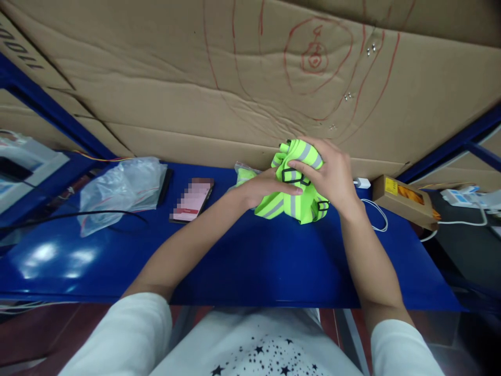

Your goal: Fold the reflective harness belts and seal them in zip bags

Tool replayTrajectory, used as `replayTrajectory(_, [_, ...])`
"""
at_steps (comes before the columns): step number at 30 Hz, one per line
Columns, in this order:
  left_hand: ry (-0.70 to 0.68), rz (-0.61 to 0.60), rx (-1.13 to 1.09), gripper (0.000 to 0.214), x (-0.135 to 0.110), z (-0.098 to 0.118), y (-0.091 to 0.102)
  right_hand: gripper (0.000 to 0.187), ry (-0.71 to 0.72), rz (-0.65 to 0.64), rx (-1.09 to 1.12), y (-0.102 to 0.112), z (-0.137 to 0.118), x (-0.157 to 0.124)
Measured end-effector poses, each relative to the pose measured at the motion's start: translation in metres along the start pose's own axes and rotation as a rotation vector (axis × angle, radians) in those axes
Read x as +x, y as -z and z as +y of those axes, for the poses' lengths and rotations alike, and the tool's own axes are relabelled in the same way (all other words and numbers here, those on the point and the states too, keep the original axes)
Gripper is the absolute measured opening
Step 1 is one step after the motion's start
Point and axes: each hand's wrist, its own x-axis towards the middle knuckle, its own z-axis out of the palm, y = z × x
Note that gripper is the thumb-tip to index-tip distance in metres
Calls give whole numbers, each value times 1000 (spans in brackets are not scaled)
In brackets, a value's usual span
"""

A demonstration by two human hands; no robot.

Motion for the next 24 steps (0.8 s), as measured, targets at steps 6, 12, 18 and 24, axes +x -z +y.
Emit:
replayTrajectory(6, [-9, -27, 111, 60, 0, -8, 2, 46, 18, 90, 74, 8, -2, -3])
replayTrajectory(12, [-58, -26, 329, 49, -8, 3, 0, 44, -110, 56, 194, 15, 2, -5])
replayTrajectory(18, [-14, -91, 415, 40, -16, 18, 1, 43, -33, 134, 175, 13, -1, -5])
replayTrajectory(24, [-119, -53, 479, 58, -22, 27, 2, 51, 510, 118, -86, 11, -10, -13])
